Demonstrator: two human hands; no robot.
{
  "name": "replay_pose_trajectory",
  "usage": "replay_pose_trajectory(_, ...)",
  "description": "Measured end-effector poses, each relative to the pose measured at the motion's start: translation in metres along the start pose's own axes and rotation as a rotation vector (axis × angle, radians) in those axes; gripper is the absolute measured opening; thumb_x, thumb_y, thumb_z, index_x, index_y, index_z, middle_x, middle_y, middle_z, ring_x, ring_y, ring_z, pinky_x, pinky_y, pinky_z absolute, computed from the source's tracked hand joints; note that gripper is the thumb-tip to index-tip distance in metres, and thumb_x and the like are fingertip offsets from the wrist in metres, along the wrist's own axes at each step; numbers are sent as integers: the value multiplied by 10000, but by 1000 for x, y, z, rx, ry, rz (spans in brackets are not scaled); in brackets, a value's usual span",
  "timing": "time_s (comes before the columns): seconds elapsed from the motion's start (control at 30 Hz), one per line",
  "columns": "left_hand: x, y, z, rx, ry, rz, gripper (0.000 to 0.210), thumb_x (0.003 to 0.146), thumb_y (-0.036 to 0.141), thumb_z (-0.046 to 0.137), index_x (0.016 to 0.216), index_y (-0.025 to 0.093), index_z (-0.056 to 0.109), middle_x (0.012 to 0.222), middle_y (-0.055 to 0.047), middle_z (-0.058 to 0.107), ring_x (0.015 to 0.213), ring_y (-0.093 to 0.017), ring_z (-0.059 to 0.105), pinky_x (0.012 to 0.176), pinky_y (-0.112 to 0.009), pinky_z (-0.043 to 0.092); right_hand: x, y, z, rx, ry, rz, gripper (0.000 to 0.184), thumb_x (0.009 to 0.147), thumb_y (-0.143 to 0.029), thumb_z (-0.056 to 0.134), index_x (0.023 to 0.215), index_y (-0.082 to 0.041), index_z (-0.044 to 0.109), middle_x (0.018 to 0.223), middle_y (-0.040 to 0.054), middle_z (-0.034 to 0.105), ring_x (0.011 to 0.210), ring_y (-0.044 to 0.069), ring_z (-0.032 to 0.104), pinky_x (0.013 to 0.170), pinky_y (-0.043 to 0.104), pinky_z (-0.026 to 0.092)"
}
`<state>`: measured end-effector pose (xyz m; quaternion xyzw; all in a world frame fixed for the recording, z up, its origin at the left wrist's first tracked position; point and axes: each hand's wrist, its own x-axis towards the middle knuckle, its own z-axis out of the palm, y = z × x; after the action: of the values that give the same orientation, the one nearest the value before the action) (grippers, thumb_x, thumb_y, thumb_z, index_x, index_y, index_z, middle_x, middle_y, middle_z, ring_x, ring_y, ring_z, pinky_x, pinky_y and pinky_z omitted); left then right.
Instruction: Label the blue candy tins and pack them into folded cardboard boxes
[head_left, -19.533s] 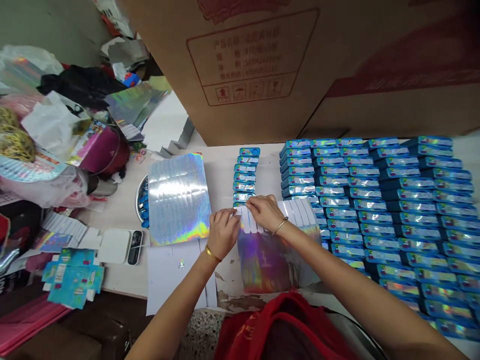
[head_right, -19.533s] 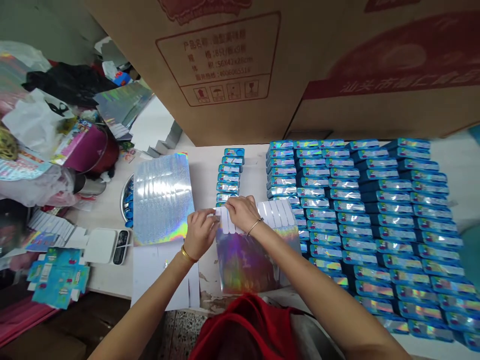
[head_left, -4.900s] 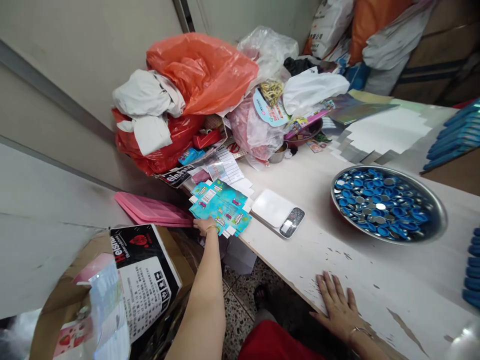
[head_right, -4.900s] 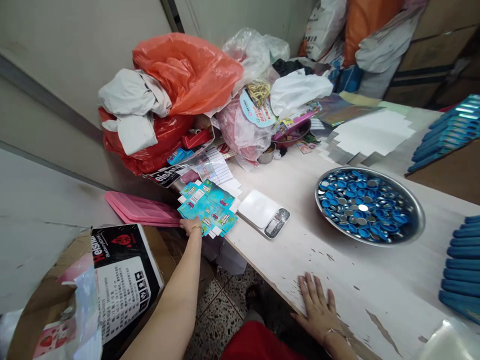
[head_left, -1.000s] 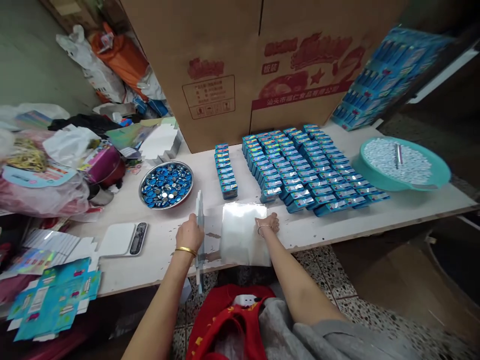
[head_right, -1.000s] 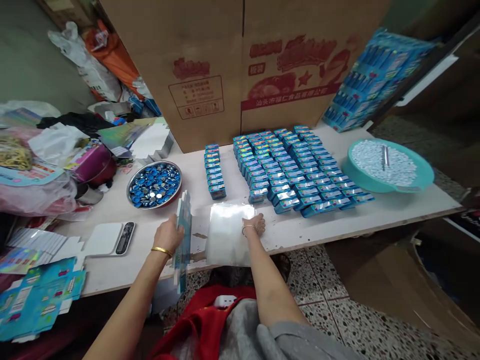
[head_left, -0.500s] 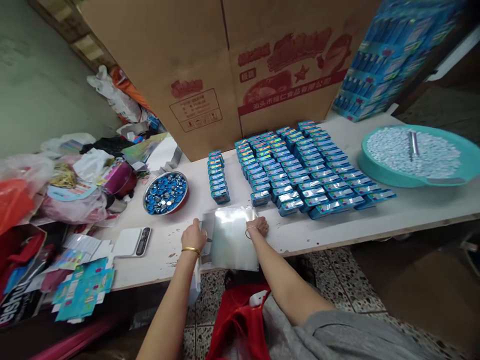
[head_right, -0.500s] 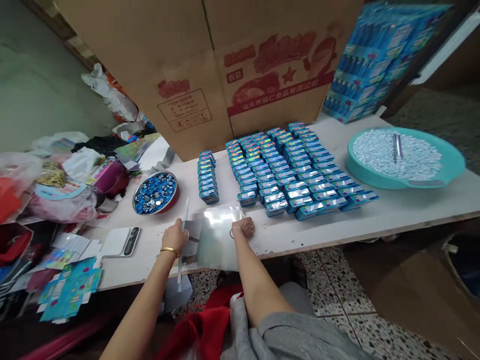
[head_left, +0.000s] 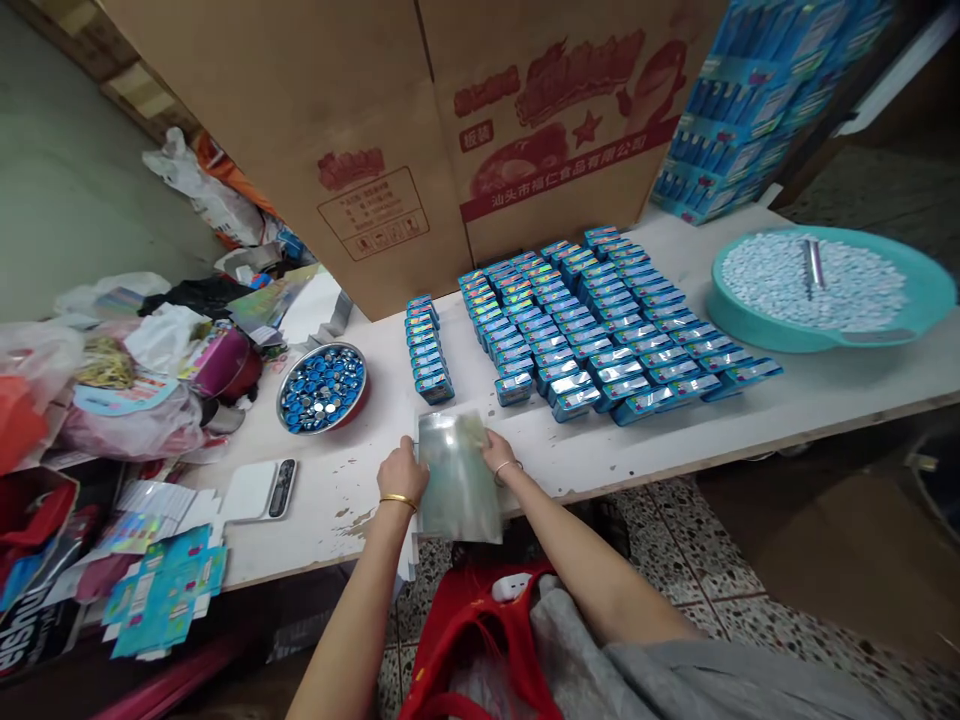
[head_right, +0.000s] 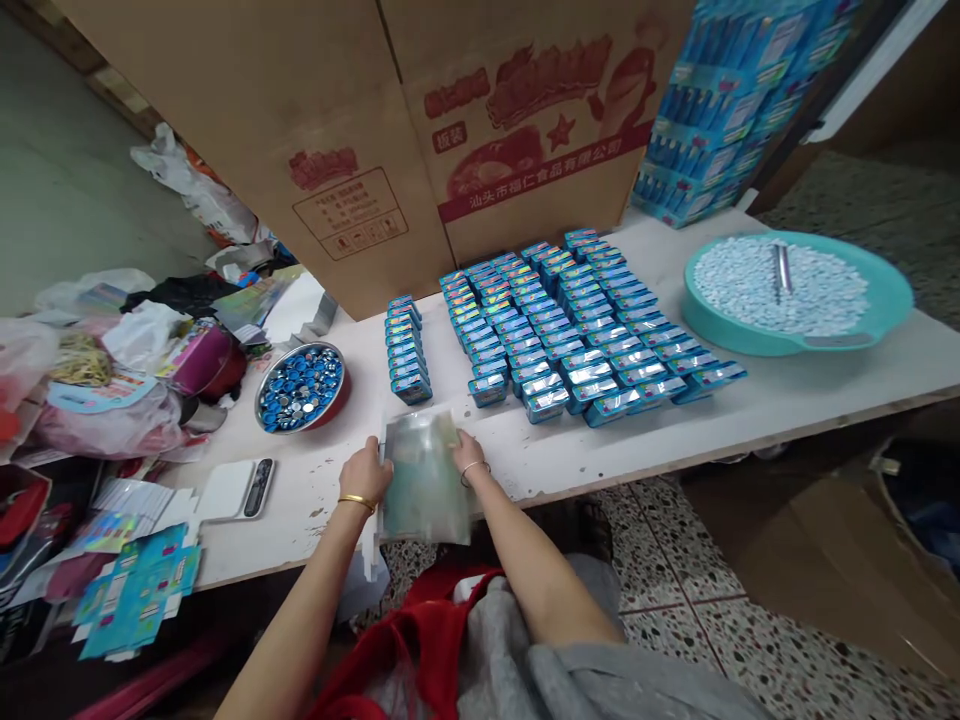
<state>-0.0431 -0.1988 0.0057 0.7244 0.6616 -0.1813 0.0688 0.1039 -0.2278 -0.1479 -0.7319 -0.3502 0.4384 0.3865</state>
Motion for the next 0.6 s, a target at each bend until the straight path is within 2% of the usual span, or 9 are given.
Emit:
replay_pose_trajectory(0.1, -7, 4, 6, 7, -19, 30, 256, 816, 233, 455, 1061, 164, 479, 957, -139, 660, 924, -294, 647, 737, -357, 469, -22, -9, -14, -7, -50, -94, 337, 823, -141, 490, 1122, -205, 632, 1064, 51, 705, 1003, 190, 636, 898, 311, 486)
replay_pose_trajectory(0.17, -13, 11, 14, 15, -38, 72, 273, 814, 226, 458, 1078, 158, 476, 979, -143, 648, 928, -289, 644, 751, -361, 471, -38, -13, -39, -10, -54, -165, 376, 854, -169, 438, 1189, -198, 606, 1156, 69, 672, 1083, 201, 609, 955, 333, 459)
replay_pose_trajectory(0.23, -20, 24, 25, 4, -89, 114, 304, 805, 211, 473, 1101, 144, 472, 1017, -160, 627, 943, -291, 638, 772, -374, 471, -54, -14, -78, -13, -39, -276, 388, 883, -224, 410, 1223, -194, 592, 1188, 80, 656, 1100, 216, 605, 968, 359, 456)
replay_pose_trajectory(0.3, -24, 44, 37, -33, -159, 147, 330, 788, 181, 495, 1114, 129, 474, 1052, -177, 607, 970, -291, 627, 800, -381, 469, -70, -16, -127, -38, -11, -355, 390, 895, -300, 424, 1228, -187, 594, 1194, 92, 652, 1115, 236, 600, 977, 381, 457)
replay_pose_trajectory(0.4, -23, 87, 51, -109, -237, 178, 358, 776, 136, 519, 1130, 112, 480, 1092, -193, 588, 1025, -288, 606, 840, -378, 463, -94, -24, -207, -117, -5, -335, 412, 898, -381, 459, 1237, -188, 592, 1212, 86, 643, 1140, 255, 586, 991, 426, 458)
replay_pose_trajectory(0.47, -20, 122, 56, -164, -279, 193, 374, 790, 140, 529, 1159, 103, 476, 1123, -201, 576, 1060, -290, 591, 860, -380, 462, -109, -35, -255, -159, -25, -324, 404, 880, -420, 499, 1223, -237, 607, 1206, 54, 648, 1125, 268, 597, 983, 452, 474)
replay_pose_trajectory(0.53, -17, 154, 57, -233, -331, 212, 399, 814, 201, 559, 1193, 111, 473, 1162, -197, 563, 1090, -291, 576, 879, -386, 461, -123, -46, -292, -169, -25, -337, 376, 851, -436, 547, 1193, -301, 630, 1196, 27, 653, 1086, 279, 619, 968, 455, 501)
replay_pose_trajectory(0.6, -16, 176, 55, -301, -399, 228, 418, 832, 303, 593, 1204, 142, 491, 1181, -168, 564, 1098, -278, 569, 895, -392, 464, -134, -58, -317, -126, -27, -384, 335, 836, -390, 587, 1164, -357, 644, 1176, 9, 660, 1030, 278, 647, 925, 424, 548)
